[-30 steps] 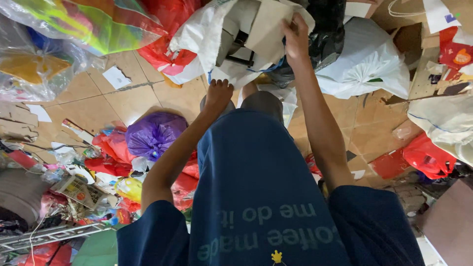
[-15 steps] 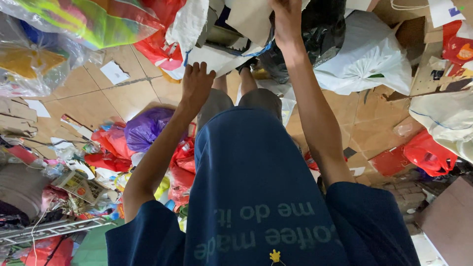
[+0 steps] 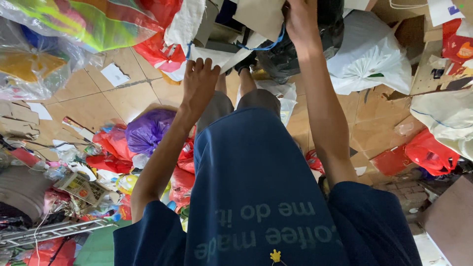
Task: The person sorts through various plastic bags and sacks filled with recyclables in a cluttered room. They then place a white bicycle helmet on a digital scale, operate the keypad, and write down the recorded weight in a notebook.
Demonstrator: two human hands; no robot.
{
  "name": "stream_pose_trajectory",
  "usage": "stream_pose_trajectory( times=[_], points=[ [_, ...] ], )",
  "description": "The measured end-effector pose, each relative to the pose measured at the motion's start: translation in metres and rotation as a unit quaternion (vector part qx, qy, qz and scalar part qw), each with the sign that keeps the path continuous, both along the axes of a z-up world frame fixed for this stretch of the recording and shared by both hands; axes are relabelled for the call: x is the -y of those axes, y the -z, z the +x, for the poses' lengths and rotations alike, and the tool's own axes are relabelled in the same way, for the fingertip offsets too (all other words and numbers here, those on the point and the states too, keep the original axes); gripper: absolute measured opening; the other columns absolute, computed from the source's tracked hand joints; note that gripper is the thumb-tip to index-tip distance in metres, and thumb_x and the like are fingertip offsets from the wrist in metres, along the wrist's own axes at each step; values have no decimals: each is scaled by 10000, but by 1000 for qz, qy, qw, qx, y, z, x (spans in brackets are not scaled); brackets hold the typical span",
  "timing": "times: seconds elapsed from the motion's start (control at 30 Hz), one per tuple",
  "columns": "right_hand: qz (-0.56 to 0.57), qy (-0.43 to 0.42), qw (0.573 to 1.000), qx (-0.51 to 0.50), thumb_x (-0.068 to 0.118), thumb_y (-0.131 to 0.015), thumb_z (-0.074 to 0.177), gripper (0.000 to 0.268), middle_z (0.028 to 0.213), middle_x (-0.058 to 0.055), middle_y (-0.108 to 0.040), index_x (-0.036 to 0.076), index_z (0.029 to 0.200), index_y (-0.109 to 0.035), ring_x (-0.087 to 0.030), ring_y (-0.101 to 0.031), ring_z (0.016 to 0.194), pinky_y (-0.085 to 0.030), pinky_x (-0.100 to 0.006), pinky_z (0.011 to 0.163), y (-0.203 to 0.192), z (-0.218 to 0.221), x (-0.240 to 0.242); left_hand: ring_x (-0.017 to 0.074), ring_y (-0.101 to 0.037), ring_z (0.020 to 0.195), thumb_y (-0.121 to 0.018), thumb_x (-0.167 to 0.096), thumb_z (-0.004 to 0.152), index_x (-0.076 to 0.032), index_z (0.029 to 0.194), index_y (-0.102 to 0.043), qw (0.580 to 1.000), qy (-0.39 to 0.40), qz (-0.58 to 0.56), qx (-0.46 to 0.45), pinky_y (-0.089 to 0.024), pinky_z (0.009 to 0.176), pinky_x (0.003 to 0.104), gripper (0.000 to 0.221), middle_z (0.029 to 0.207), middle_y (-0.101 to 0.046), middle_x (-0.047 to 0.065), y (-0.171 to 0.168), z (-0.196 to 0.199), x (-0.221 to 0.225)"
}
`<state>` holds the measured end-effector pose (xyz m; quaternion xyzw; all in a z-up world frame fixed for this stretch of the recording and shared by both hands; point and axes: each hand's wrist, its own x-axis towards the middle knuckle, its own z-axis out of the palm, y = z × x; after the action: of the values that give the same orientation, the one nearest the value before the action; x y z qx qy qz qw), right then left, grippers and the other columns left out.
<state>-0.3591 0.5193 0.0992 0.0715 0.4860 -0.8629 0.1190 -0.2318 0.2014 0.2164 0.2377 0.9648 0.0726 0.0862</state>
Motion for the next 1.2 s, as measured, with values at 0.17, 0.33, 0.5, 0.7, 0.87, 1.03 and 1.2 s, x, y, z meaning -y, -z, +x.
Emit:
stream_pose_trajectory(
  times=[0.17, 0.33, 0.5, 0.7, 0.87, 1.03, 1.2],
  points=[
    [-3, 26, 999, 39, 74, -745, 1021, 193, 1088, -13, -690, 66, 1186, -644, -171, -678, 1018, -544, -375, 895, -22, 5, -14, 242, -608, 937, -658, -209, 838, -145, 869, -709, 1000, -11, 11, 16, -457, 849, 420, 88, 910, -609, 55, 12, 31, -9],
    [31, -3, 999, 20, 84, -688, 1034, 308, 1269, -16, -692, 50, 1334, -628, -164, -636, 1210, -488, -336, 1089, -32, 17, -20, 243, -621, 951, -649, -170, 829, -132, 908, -717, 997, -12, 4, 73, -457, 870, 407, 111, 921, -623, 62, 9, 53, -23],
    [13, 14, 998, 59, 129, -714, 1047, 324, 1287, -31, -685, 33, 1346, -636, -175, -631, 1214, -477, -349, 1110, -23, 14, -40, 242, -617, 951, -650, -146, 794, -130, 892, -712, 997, -20, -3, 74, -455, 896, 392, 117, 919, -623, 66, -4, 36, -37],
    [2, 20, 999, 29, 168, -725, 1096, 276, 1246, -16, -669, 42, 1325, -636, -189, -625, 1205, -494, -374, 1069, -24, 11, -52, 247, -611, 958, -666, -136, 807, -122, 865, -711, 998, -43, 21, 45, -446, 905, 387, 74, 918, -617, 68, 11, 31, -37],
    [3, 7, 1000, 30, 180, -725, 1031, 320, 1249, -3, -678, 59, 1315, -639, -148, -616, 1185, -485, -336, 1078, -36, 16, -25, 269, -614, 937, -666, -143, 820, -113, 873, -724, 994, -46, 8, 102, -441, 880, 419, 83, 914, -626, 90, 14, 45, -27],
    [76, 17, 996, 33, 124, -757, 1024, 232, 1154, -5, -673, 41, 1214, -652, -144, -615, 1111, -486, -329, 1027, -24, 30, -2, 263, -645, 978, -644, -149, 759, -137, 936, -744, 990, -37, -37, 129, -456, 925, 433, 203, 951, -673, 86, 9, 60, -19],
    [75, -8, 996, 46, 128, -741, 1009, 184, 1068, 17, -652, 55, 1140, -635, -102, -595, 1034, -473, -298, 966, -32, 38, 26, 284, -669, 960, -630, -178, 850, -135, 984, -747, 985, -76, -15, 154, -470, 883, 453, 184, 959, -689, 106, 28, 73, 7]
  ],
)
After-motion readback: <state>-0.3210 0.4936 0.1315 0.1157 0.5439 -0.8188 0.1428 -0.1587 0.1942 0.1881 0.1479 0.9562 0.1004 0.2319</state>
